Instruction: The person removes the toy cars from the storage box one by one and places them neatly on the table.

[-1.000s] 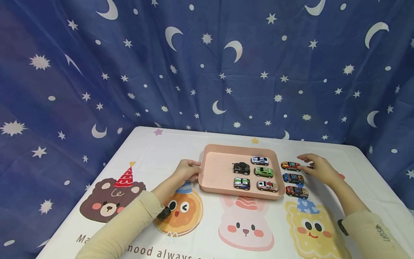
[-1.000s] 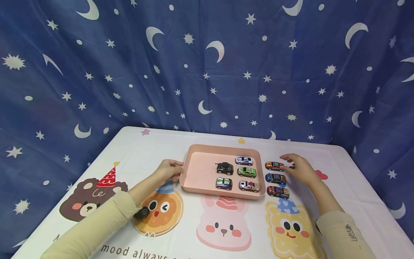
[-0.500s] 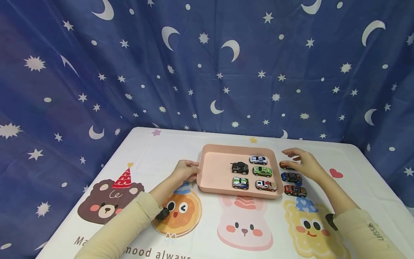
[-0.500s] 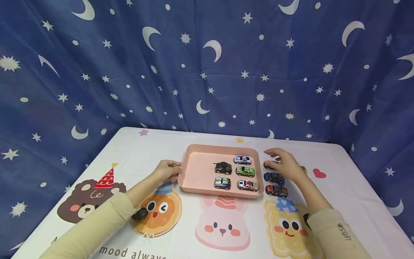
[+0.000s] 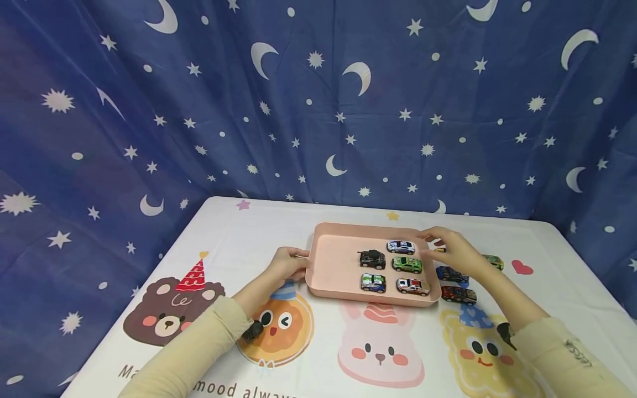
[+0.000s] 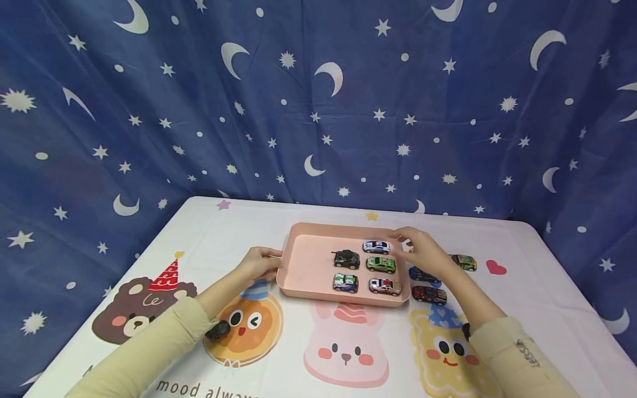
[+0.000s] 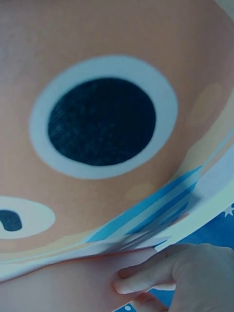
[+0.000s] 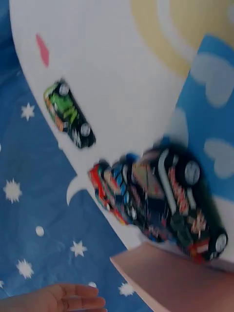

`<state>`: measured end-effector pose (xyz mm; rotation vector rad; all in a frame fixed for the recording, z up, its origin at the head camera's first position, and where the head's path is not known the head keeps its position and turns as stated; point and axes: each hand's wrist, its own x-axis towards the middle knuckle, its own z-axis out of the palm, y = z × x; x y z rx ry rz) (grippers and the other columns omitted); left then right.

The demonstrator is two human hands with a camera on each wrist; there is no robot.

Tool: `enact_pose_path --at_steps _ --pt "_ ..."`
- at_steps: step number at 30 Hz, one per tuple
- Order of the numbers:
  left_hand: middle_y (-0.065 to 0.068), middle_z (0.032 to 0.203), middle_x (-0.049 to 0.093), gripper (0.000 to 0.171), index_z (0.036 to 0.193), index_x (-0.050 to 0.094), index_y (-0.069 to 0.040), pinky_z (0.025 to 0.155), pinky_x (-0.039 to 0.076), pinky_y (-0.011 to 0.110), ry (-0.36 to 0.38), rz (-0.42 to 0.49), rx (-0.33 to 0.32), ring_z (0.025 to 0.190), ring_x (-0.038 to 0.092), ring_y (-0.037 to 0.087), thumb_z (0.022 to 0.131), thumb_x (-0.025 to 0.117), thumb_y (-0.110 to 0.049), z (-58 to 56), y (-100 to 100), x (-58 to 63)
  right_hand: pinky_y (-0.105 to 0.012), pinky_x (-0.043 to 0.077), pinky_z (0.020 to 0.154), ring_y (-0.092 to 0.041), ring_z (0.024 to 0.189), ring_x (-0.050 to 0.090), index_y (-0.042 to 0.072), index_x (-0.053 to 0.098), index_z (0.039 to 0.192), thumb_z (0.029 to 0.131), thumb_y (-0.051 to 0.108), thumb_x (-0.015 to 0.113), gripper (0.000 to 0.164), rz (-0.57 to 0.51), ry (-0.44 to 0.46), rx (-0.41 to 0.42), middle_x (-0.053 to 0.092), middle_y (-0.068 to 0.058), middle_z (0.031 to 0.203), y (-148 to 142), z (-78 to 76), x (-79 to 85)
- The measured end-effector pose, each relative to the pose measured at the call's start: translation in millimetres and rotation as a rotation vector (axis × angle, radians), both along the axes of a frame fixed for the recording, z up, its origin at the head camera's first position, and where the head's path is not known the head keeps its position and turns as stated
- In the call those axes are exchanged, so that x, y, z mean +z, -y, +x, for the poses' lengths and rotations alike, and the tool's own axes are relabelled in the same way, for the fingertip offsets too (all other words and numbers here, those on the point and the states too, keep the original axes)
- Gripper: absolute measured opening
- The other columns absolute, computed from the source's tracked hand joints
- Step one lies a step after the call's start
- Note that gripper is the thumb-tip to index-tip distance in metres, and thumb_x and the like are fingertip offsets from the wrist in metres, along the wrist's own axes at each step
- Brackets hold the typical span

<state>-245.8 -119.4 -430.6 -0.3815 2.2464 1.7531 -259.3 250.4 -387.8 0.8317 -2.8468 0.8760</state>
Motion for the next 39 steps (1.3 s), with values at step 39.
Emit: enact_pose_path --at_steps 39 --pt "0.005 0.078 0.064 0.03 0.112 0.064 0.003 0.047 0.051 0.013 -0.008 -0.011 0.005 0.05 0.054 0.004 0.083 0.064 -0.002 0.9 -0.9 -1.0 -0.039 0.056 0.082 -0.034 0.098 0.062 -0.006 0.059 0.117 0.082 0.01 0.071 0.04 0.191 0.121 0.134 0.064 -0.021 0.112 85.2 -25.3 -16.1"
